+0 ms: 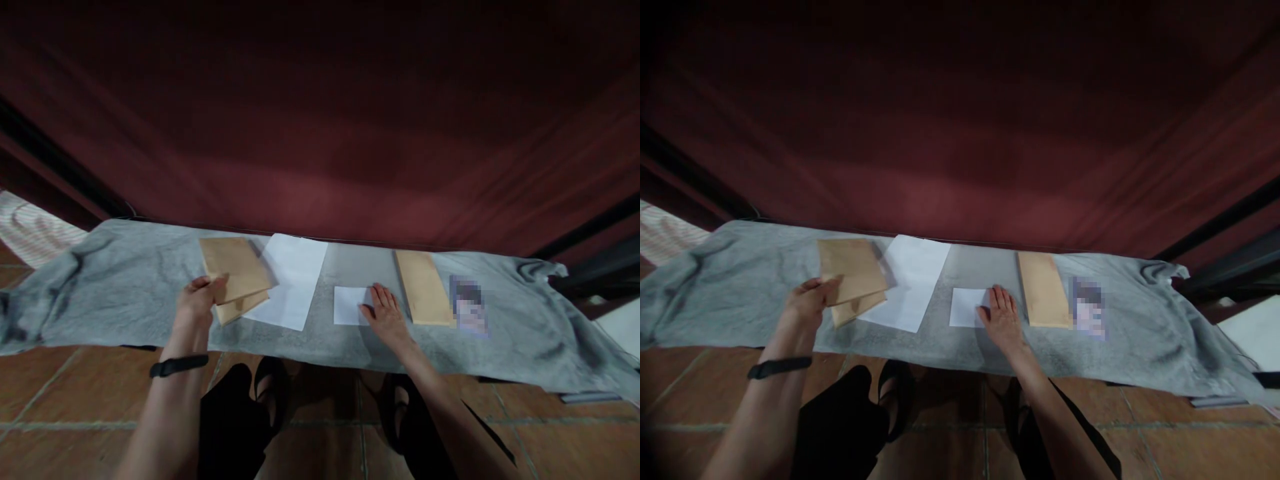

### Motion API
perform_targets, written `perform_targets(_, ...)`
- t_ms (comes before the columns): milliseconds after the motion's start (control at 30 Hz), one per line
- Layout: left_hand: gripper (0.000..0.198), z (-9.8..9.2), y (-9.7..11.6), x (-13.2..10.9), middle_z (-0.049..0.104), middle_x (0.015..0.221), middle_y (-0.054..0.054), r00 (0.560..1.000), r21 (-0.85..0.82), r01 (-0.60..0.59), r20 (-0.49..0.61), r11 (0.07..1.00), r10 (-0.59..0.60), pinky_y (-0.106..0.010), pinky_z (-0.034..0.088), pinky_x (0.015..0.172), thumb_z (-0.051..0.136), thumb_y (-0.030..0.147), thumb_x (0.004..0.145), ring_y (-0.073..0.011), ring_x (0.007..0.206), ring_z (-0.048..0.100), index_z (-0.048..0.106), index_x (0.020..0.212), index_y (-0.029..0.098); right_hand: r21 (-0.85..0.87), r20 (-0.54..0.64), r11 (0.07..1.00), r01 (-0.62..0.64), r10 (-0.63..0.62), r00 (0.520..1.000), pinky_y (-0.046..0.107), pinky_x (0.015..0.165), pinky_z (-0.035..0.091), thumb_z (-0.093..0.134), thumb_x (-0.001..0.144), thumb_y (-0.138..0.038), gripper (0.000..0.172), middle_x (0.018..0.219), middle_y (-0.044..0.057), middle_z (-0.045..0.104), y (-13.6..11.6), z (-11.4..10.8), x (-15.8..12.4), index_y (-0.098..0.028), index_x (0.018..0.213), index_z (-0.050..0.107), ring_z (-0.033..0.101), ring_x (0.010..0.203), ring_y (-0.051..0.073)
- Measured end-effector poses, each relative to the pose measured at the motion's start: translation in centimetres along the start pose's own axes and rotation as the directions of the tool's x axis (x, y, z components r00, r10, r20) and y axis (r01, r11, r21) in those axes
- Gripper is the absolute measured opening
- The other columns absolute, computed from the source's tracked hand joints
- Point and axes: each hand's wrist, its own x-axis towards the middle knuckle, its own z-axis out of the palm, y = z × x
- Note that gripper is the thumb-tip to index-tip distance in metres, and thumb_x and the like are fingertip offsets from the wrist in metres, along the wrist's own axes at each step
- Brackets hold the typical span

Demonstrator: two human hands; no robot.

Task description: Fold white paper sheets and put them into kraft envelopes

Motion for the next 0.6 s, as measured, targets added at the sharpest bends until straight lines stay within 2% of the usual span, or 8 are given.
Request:
perform_targets(67, 0.025, 1.6, -0.3, -1.4, 0.066, 0.066, 0.004, 0.993, -0.094, 0.071, 0.104, 0.993, -0.061, -0.020, 0.049, 0.057, 0.076, 0.010, 0.065, -0.0099, 0.060, 0.063, 0.052, 0.067, 0.018, 0.087, -0.002, 0.996, -0.007, 0.007, 1.000, 0.051, 0.122, 0.026, 0.037, 0.103, -0.048, 0.061, 0.161, 0.017, 0.037, -0.4, -0.2, 0.3, -0.009, 0.149, 0.046, 0.029, 0.151, 0.032)
perform_targets(133, 0.029, 3.6, -0.9, -3.2, 0.070, 0.071, 0.002, 0.974, -0.154, 0.147, 0.194, 0.977, -0.116, -0.020, 0.051, 0.057, 0.077, 0.005, 0.062, -0.0107, 0.062, 0.067, 0.052, 0.066, 0.017, 0.222, -0.004, 0.975, -0.006, 0.007, 1.000, 0.051, 0.123, 0.026, 0.037, 0.102, -0.048, 0.059, 0.161, 0.014, 0.037, -1.2, -0.5, 0.5, -0.012, 0.148, 0.048, 0.026, 0.152, 0.030)
perform_targets(167, 0.028, 4.6, -1.4, -4.3, 0.071, 0.074, 0.001, 0.946, -0.210, 0.228, 0.280, 0.951, -0.165, -0.020, 0.053, 0.059, 0.078, 0.003, 0.061, -0.0112, 0.064, 0.068, 0.054, 0.068, 0.017, 0.308, -0.003, 0.951, -0.005, 0.006, 1.000, 0.050, 0.123, 0.026, 0.038, 0.102, -0.049, 0.058, 0.160, 0.013, 0.038, -1.7, -0.6, 0.6, -0.015, 0.147, 0.050, 0.027, 0.152, 0.028)
perform_targets(233, 0.026, 6.8, -2.4, -6.6, 0.074, 0.080, -0.002, 0.855, -0.221, 0.355, 0.471, 0.908, -0.220, -0.022, 0.056, 0.063, 0.081, 0.003, 0.061, -0.0136, 0.070, 0.071, 0.064, 0.078, 0.014, 0.504, 0.008, 0.863, -0.015, 0.012, 1.000, 0.048, 0.123, 0.030, 0.042, 0.100, -0.052, 0.055, 0.156, 0.010, 0.045, -3.0, -0.9, 0.8, -0.020, 0.142, 0.055, 0.033, 0.149, 0.026)
perform_targets(300, 0.031, 8.8, -3.5, -9.0, 0.076, 0.083, -0.004, 0.789, -0.219, 0.408, 0.573, 0.886, -0.222, -0.024, 0.058, 0.068, 0.084, 0.006, 0.061, -0.0160, 0.074, 0.073, 0.069, 0.086, 0.013, 0.703, 0.050, 0.709, -0.056, 0.030, 0.998, 0.047, 0.120, 0.035, 0.048, 0.097, -0.055, 0.050, 0.146, 0.009, 0.056, -4.6, -1.1, 0.9, -0.023, 0.133, 0.063, 0.046, 0.140, 0.026)
perform_targets(400, 0.040, 10.9, -5.1, -12.3, 0.078, 0.088, -0.005, 0.720, -0.244, 0.446, 0.669, 0.861, -0.184, -0.027, 0.059, 0.074, 0.090, 0.012, 0.059, -0.0183, 0.081, 0.074, 0.071, 0.094, 0.015, 0.903, 0.216, 0.365, -0.227, 0.072, 0.974, 0.045, 0.103, 0.050, 0.055, 0.090, -0.059, 0.046, 0.120, 0.009, 0.072, -6.7, -1.2, 1.1, -0.023, 0.115, 0.069, 0.065, 0.114, 0.027)
perform_targets(500, 0.043, 12.0, -6.1, -14.2, 0.078, 0.091, -0.004, 0.689, -0.238, 0.477, 0.699, 0.846, -0.192, -0.026, 0.059, 0.072, 0.092, 0.015, 0.057, -0.0172, 0.079, 0.074, 0.072, 0.096, 0.016, 0.933, 0.348, 0.043, -0.358, 0.150, 0.925, 0.040, 0.085, 0.058, 0.068, 0.079, -0.056, 0.042, 0.103, 0.006, 0.076, -7.9, -1.5, 1.3, -0.023, 0.105, 0.070, 0.070, 0.096, 0.026)
perform_targets(600, 0.039, 12.2, -6.3, -14.5, 0.077, 0.087, -0.002, 0.695, -0.249, 0.509, 0.683, 0.824, -0.224, -0.023, 0.057, 0.067, 0.091, 0.013, 0.057, -0.0137, 0.073, 0.072, 0.071, 0.090, 0.016, 0.907, 0.412, -0.167, -0.386, 0.168, 0.896, 0.036, 0.077, 0.059, 0.075, 0.070, -0.045, 0.036, 0.095, 0.002, 0.077, -8.2, -2.2, 1.7, -0.023, 0.098, 0.070, 0.071, 0.086, 0.023)
